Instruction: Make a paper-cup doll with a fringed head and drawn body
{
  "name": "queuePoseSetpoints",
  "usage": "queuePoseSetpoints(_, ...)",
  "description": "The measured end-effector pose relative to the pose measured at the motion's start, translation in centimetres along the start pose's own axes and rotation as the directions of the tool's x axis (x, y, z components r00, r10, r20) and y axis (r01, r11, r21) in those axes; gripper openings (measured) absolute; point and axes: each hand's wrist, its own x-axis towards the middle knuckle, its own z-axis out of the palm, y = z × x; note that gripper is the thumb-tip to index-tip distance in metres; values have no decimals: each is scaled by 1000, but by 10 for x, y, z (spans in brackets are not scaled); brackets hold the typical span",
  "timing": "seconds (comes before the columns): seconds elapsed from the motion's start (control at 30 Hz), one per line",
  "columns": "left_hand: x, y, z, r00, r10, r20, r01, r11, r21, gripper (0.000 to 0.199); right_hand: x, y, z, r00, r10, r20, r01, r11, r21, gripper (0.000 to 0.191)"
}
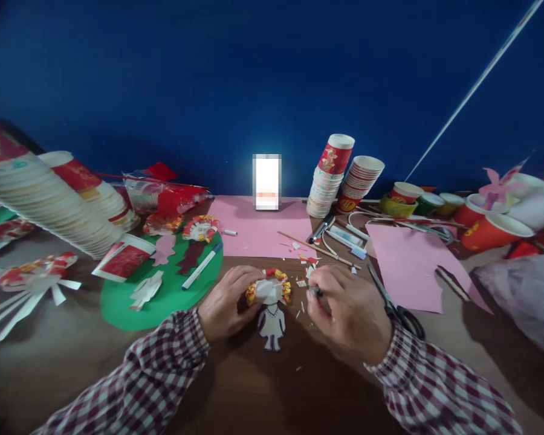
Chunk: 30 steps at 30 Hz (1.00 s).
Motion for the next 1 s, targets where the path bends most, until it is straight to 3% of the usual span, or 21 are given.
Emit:
queuePoseSetpoints(0.07,0,-1,2,1000,-1,-16,1,1000,-19,51,1,-8,5,970,228,81,-241,933,266,9)
queuePoseSetpoints(0.1,0,-1,3,1000,-5,-29,4,1000,-20,51,2,-11,8,925,343,162,-380,839,390,11)
queuePoseSetpoints(0.2,0,1,5,995,-2,-97,5,999,37,51,3,-14,24,742,514,429,-656,430,620,20)
queuePoseSetpoints(0.3,-1,6,4,987,52,-153,-32,991,130,35,3,-10,40,649,527,550,-701,132,701,24)
queuePoseSetpoints(0.4,-6,10,4,985,105,-139,-80,981,174,15,5,-6,48,606,566,559,-668,-20,744,28)
queuePoseSetpoints(0.5,-12,10,4,990,123,-75,-109,981,162,15,7,-3,47,631,581,514,-627,-8,779,31)
queuePoseSetpoints(0.7,-13,1,2,995,91,-50,-82,982,171,15,0,0,45,709,494,503,-680,291,673,25)
queuePoseSetpoints(1.0,1,8,5,994,108,8,-106,961,257,11,-4,0,51,703,467,536,-699,315,642,29)
